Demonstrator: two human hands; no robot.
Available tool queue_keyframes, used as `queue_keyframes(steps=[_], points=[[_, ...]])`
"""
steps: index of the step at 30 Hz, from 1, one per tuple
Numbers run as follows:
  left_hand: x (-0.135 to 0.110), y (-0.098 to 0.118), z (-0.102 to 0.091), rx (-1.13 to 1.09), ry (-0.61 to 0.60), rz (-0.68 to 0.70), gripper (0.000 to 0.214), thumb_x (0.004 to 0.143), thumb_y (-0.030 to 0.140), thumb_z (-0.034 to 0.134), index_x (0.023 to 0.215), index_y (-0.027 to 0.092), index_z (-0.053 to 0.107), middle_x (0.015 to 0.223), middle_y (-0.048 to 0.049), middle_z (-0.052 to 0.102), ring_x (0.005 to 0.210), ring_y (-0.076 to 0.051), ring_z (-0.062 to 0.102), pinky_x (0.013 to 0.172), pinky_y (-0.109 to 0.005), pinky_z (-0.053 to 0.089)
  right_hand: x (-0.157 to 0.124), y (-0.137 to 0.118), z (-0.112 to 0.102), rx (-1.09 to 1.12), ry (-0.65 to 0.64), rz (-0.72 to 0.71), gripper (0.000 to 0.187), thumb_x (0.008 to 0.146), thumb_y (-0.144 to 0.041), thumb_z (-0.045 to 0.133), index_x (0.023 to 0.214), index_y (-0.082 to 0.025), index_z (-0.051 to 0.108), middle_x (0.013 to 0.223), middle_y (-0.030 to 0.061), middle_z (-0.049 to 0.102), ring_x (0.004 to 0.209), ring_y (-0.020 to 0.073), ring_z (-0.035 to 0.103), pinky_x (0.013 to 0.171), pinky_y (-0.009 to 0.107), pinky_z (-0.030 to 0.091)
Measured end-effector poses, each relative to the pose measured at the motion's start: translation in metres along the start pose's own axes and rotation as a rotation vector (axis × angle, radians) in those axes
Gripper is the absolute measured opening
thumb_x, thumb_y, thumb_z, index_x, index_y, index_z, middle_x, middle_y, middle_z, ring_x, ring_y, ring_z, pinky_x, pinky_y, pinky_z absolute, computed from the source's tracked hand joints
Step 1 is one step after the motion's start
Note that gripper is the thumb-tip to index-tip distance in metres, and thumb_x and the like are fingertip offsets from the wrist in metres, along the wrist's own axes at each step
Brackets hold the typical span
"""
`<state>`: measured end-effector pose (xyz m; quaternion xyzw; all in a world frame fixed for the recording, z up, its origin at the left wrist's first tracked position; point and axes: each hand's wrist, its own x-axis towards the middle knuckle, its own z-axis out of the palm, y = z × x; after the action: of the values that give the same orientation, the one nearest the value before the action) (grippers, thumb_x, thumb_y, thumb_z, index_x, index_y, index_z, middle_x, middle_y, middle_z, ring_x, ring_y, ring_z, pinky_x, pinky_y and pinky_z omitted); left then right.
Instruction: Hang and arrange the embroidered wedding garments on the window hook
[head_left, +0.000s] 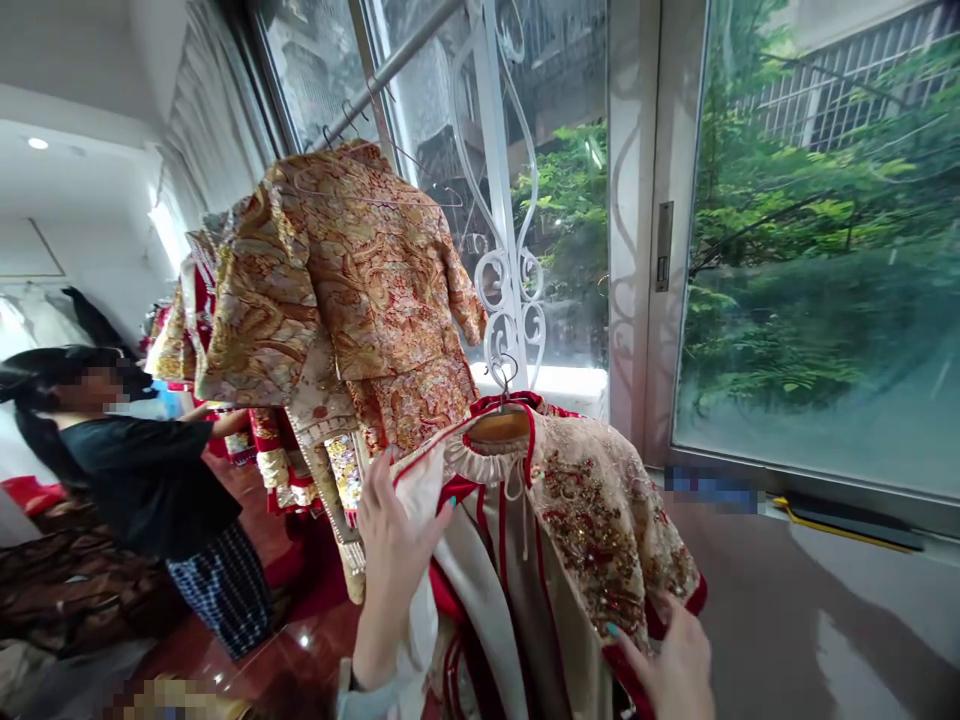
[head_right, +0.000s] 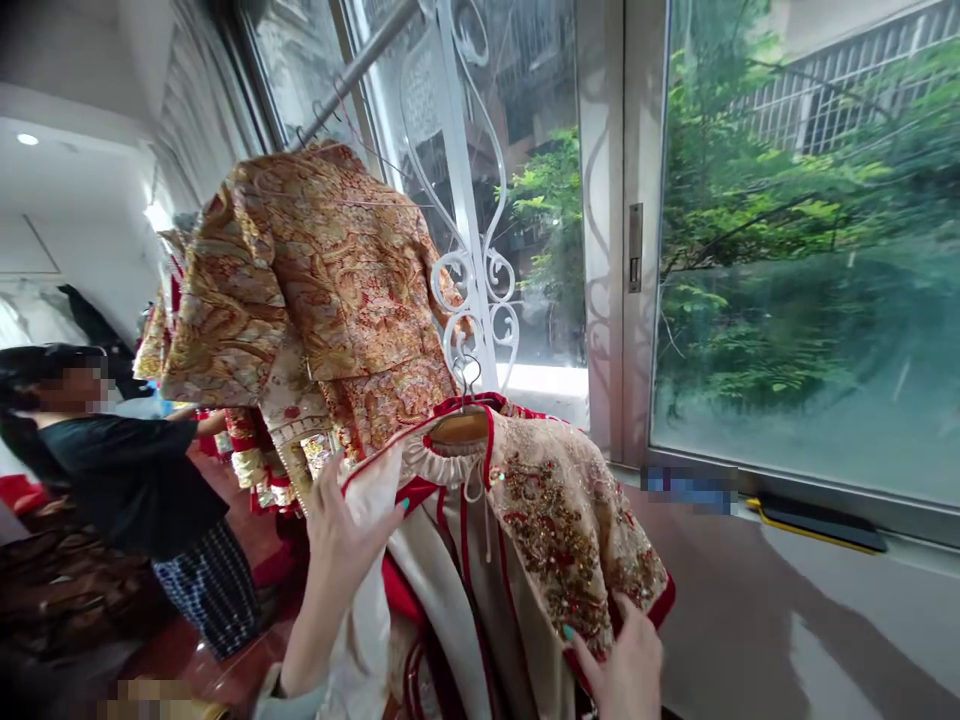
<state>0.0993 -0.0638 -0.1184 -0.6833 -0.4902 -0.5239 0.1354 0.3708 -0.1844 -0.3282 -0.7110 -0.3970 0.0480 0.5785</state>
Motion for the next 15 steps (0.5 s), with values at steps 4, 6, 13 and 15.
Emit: queue_keyframes(steps=[4,6,13,15], points=[[-0.02,-0.011,0.025,0.025,0.013,-0.117,0.059,0.089,0.035,0.051,0.143,0.016,0.038,0.142,-0.0214,0.049,0.13,-0.039,0.046,0.101,-0.055,0.041,0.04,-0.053,0.05,-0.187,0.165,-0.381,0.063,0.082,-0.045,0.059,0.137,-0.018,0.046,0.149,0.0229,0.037,0.139,0.0491,0.026,0.105,0.076,0.021],[-0.014,-0.029,0.025,0.028,-0.008,-0.154,0.045,0.089,0.024,0.044,0.133,0.02,0.051,0.124,-0.0159,0.064,0.115,-0.034,0.06,0.091,-0.047,0.048,0.058,-0.069,0.054,-0.18,0.184,-0.424,0.048,0.088,-0.03,0.048,0.135,-0.023,0.051,0.149,0.0174,0.04,0.139,0.0452,0.028,0.105,0.076,0.019],[0.071,-0.09,0.016,-0.065,-0.197,-0.15,0.035,0.079,0.025,0.046,0.107,0.022,0.066,0.093,-0.01,0.073,0.088,-0.032,0.068,0.082,-0.043,0.05,0.173,-0.052,-0.025,0.026,0.169,-0.337,0.039,0.084,-0.028,0.041,0.112,-0.022,0.067,0.122,0.013,0.066,0.113,0.0328,0.059,0.102,0.052,0.041],[0.097,-0.099,0.026,-0.251,-0.283,-0.184,0.033,0.073,0.029,0.051,0.1,0.022,0.068,0.092,-0.0093,0.074,0.096,-0.031,0.066,0.091,-0.045,0.049,0.219,-0.06,-0.029,0.094,0.001,-0.226,0.037,0.078,-0.029,0.043,0.1,-0.02,0.071,0.104,0.013,0.072,0.1,0.0322,0.064,0.096,0.05,0.045]])
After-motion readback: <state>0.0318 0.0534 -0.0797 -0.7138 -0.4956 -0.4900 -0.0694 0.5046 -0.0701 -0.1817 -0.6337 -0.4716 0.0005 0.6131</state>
